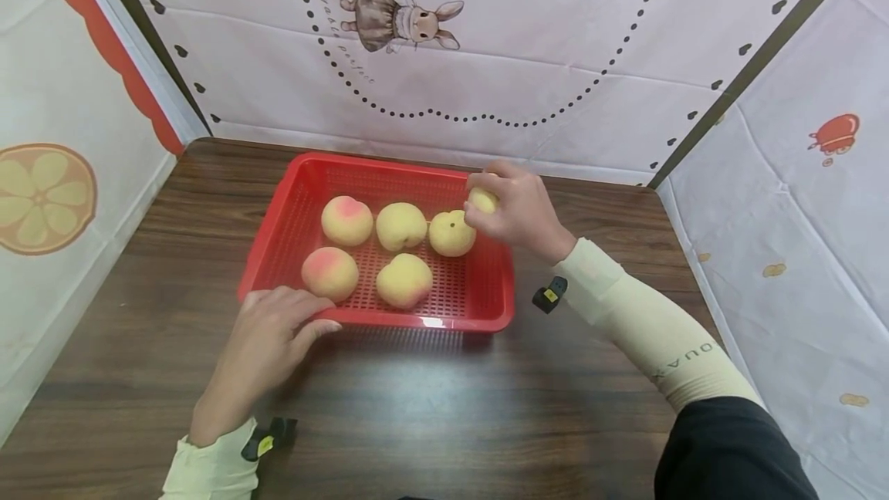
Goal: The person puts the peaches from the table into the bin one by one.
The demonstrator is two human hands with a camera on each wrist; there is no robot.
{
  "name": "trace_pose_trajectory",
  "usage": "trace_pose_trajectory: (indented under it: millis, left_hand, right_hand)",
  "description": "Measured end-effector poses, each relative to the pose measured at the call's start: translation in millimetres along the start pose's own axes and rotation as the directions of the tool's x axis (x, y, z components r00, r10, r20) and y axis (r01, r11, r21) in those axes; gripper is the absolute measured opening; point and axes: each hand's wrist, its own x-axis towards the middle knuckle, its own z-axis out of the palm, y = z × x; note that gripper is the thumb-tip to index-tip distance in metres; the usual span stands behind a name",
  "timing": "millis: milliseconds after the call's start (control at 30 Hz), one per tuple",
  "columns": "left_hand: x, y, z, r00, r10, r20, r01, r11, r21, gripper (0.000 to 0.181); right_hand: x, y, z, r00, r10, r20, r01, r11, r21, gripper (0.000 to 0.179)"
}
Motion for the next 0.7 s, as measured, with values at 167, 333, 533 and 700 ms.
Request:
trace_pose_trajectory:
  millis: [167, 333, 533, 700]
  left_hand:
    - [-0.1, 0.3, 0.0, 1.000, -0.003, 0.002, 0.003, 1.000, 0.003, 0.035]
    - [-0.1, 0.8, -0.4, 1.000, -0.001, 0.000, 0.001, 1.000, 0.000, 0.036]
    - [-0.1, 0.3, -0.2, 1.000, 0.011, -0.005, -0.011, 1.000, 0.001, 0.036]
    - [-0.2, 0.3, -0.3, 1.000, 0.012, -0.009, -0.012, 1.000, -0.002, 0.037]
  right_hand:
    - [1.4, -10, 3, 0.998, -0.009, 0.059, 0.009, 1.000, 0.003, 0.028]
    - [3.7, -18, 4, 0.993, -0.018, 0.118, 0.016, 1.000, 0.015, 0.031]
    - [7.4, -25, 6, 0.972, -0.012, 0.233, -0.004, 0.998, 0.067, 0.030]
    - [10.2, -26, 7, 0.953, -0.087, 0.289, 0.047, 0.989, 0.142, 0.029]
